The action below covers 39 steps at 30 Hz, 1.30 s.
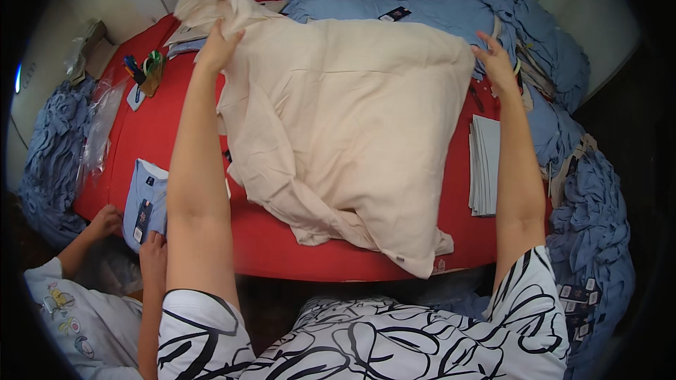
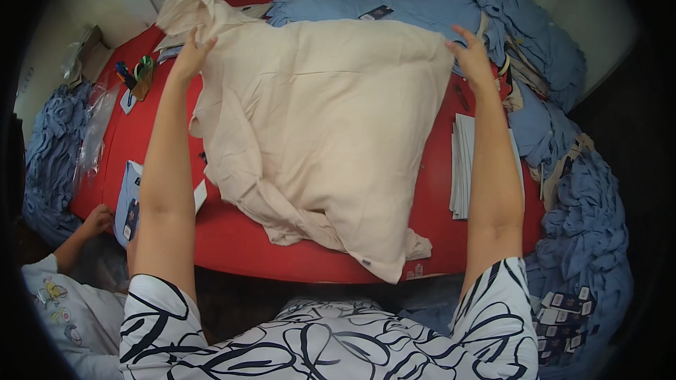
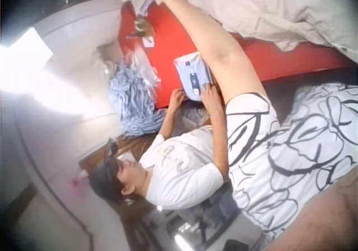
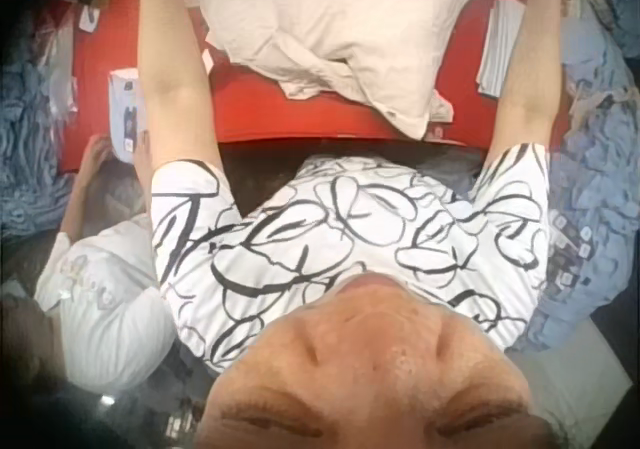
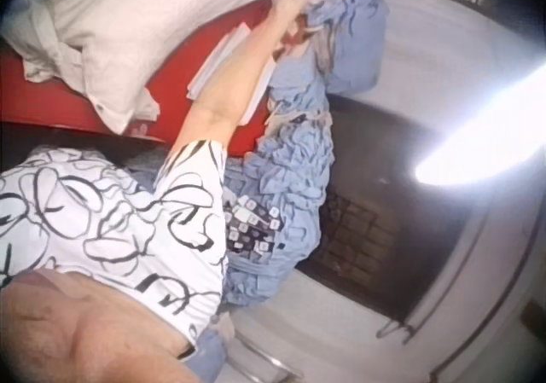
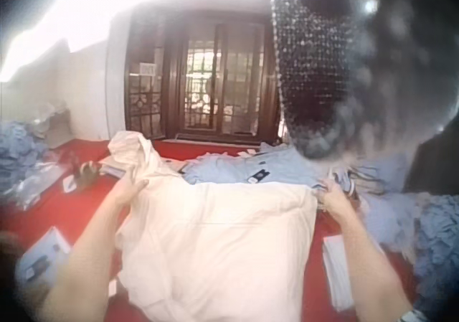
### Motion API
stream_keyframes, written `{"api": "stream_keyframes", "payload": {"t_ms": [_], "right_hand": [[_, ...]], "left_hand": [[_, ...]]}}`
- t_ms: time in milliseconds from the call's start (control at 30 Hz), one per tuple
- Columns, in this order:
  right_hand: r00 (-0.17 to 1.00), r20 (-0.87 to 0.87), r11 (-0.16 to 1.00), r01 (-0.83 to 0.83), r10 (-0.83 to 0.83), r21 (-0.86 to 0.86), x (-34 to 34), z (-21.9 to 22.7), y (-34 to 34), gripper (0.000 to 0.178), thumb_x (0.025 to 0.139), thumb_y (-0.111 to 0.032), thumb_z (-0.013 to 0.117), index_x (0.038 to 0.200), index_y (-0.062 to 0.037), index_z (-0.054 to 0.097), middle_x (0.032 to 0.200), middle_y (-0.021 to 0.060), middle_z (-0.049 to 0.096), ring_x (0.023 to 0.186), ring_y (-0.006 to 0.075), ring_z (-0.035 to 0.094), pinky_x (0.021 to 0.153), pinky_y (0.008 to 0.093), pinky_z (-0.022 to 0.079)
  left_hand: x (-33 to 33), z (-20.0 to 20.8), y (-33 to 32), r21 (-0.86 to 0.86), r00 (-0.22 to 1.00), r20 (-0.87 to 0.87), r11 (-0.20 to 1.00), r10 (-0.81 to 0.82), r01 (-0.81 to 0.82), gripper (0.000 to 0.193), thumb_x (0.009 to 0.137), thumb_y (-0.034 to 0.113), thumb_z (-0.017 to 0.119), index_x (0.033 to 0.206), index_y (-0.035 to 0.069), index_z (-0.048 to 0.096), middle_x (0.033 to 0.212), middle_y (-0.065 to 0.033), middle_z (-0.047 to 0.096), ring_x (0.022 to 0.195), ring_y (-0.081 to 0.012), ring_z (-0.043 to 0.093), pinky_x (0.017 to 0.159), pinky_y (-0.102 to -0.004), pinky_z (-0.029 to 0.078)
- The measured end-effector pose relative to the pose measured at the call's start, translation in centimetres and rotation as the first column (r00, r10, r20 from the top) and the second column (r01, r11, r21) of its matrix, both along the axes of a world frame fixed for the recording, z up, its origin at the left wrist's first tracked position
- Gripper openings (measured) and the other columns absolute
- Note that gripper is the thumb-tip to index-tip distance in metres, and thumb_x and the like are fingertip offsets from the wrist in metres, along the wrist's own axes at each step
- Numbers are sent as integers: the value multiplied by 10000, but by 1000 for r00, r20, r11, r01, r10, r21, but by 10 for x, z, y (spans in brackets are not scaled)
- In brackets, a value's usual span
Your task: The person folds blue and beige shirts over a cardboard insert on a red table, then places them into clear plastic bags.
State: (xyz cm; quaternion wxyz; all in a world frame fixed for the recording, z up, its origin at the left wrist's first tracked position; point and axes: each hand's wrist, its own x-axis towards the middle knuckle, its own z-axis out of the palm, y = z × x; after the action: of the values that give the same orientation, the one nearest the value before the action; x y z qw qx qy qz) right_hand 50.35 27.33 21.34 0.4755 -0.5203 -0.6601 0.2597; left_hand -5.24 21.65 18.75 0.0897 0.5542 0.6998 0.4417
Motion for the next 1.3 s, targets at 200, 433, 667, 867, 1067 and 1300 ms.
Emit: {"api": "stream_keyframes", "payload": {"t_ms": [200,433,667,867,1067,1300], "right_hand": [[908,416,998,-30,53,-62,-60,-114,-184,305,890,-246,659,1124,-52,639,1179,155,559,1127,338,525,958,405,434],[749,661,951,239,-51,-197,-84,-183,-265,473,832,-456,697,990,-22,595,1013,157,580,998,357,557,853,456,462],[976,217,869,97,12,-486,-45,-192,-248,271,883,-233,660,986,-1,567,941,156,622,860,298,643,739,435,522],[745,-542,804,-12,-389,-594,35,-163,-289,313,913,-22,588,1207,-50,486,1015,106,648,768,170,640,654,292,550],[909,-375,829,-64,-181,-555,40,-181,-316,489,871,69,538,1346,-26,473,1004,83,632,654,86,552,614,226,502],[997,-48,752,16,-64,-659,101,-155,-352,237,835,47,568,1055,26,651,827,55,637,610,82,536,597,232,478]], "left_hand": [[73,-96,-189,-148,940,-335,982,65,-120,410,880,311,686,1135,21,550,1118,-181,556,997,-364,561,815,-458,473],[157,-149,-233,-402,977,-180,898,110,-175,458,904,484,599,855,28,607,871,-172,657,839,-377,641,726,-489,484],[79,-156,-249,-346,968,-69,905,240,-249,317,972,304,539,1079,12,602,933,-191,688,865,-360,675,755,-480,508],[-14,-166,-323,-267,455,842,957,291,-117,305,994,291,523,1148,33,576,1000,-79,676,805,-175,648,687,-312,511],[57,-164,-342,-266,743,665,953,70,148,247,983,193,570,1134,1,531,986,-69,635,865,-139,612,752,-284,494],[41,-100,-388,-194,712,683,980,162,-37,251,969,103,553,1183,8,465,1009,-134,670,873,-167,649,784,-310,524]]}}
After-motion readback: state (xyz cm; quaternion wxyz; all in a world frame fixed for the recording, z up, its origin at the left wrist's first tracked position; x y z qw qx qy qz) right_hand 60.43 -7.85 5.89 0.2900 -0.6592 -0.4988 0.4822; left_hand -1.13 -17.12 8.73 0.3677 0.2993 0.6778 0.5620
